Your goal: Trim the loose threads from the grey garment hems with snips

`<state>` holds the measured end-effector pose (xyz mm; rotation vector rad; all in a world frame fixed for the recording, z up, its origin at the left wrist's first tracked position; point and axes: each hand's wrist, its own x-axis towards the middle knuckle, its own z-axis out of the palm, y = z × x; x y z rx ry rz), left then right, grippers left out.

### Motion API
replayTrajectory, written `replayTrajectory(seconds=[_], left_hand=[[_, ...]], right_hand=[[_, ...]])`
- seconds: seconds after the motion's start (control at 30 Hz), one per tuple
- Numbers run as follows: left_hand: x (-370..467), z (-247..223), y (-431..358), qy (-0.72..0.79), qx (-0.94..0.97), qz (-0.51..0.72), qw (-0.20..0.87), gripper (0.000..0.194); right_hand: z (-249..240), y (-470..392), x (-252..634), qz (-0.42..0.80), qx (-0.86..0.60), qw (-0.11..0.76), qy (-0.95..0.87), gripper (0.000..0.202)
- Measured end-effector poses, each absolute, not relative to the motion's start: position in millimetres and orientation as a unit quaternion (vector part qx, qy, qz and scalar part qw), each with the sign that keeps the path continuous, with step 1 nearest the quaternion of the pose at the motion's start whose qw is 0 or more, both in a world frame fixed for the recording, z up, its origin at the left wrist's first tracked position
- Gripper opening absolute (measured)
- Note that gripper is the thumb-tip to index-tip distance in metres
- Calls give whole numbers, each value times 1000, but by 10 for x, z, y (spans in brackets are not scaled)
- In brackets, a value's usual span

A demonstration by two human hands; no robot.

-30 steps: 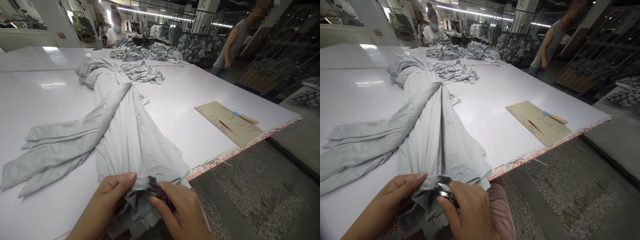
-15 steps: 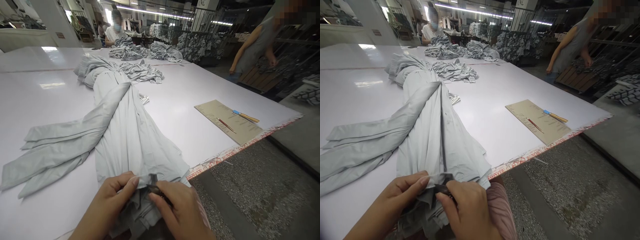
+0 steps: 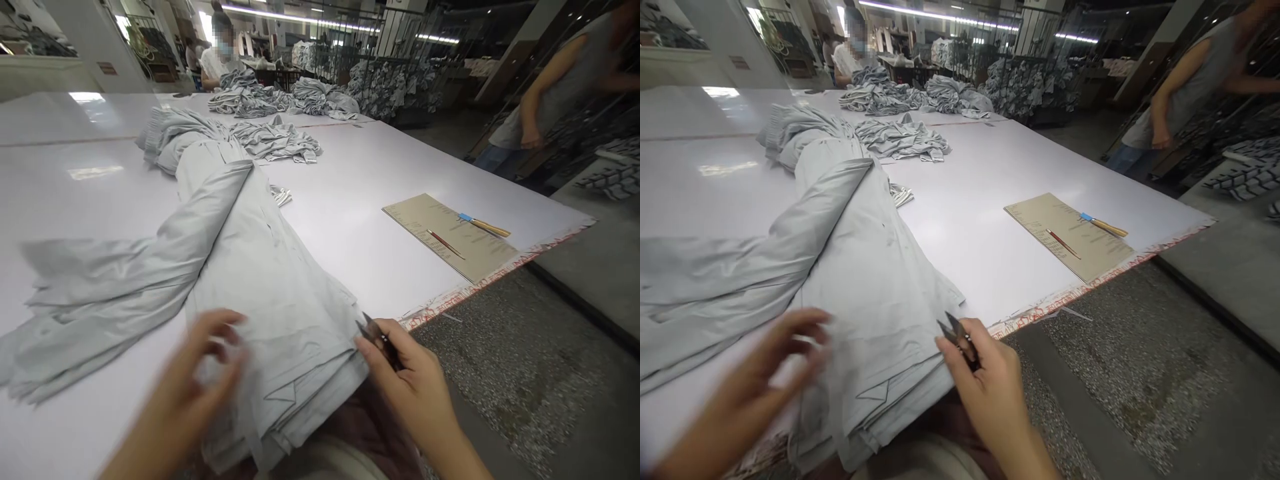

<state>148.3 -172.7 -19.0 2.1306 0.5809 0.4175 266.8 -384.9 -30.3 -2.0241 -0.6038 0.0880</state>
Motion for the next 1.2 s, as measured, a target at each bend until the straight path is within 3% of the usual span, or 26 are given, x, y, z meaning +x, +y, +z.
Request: replayTrajectory(seconds=[0.13, 0.3, 0.47, 0.57, 0.67, 0.97, 1.2], left_hand=[[1727, -453, -2094, 97, 945, -7, 313, 30], [1947, -617, -2190, 142, 947, 13, 288, 18], [1765, -509, -2138, 174, 914, 79, 358, 20], [1590, -364, -2214, 176, 862, 128, 458, 36], [1511, -262, -2297, 197, 803, 149, 542, 34], [1511, -253, -2330, 212, 774, 182, 568, 23], [1497, -259, -2333, 230, 747, 178, 598, 34]], right_hand=[[-290, -3758, 2579, 81, -830, 472, -286, 25], [-374, -3764, 2551, 107, -834, 463, -280, 27], [-361, -3772, 2519, 162, -807, 489, -288, 20], [-324, -3783, 2442, 176, -800, 481, -312, 18], [-336, -3776, 2332, 148, -798, 457, -364, 19], [-402, -3716, 2216, 107, -806, 436, -387, 20], [-402, -3710, 2188, 123, -797, 457, -375, 26]])
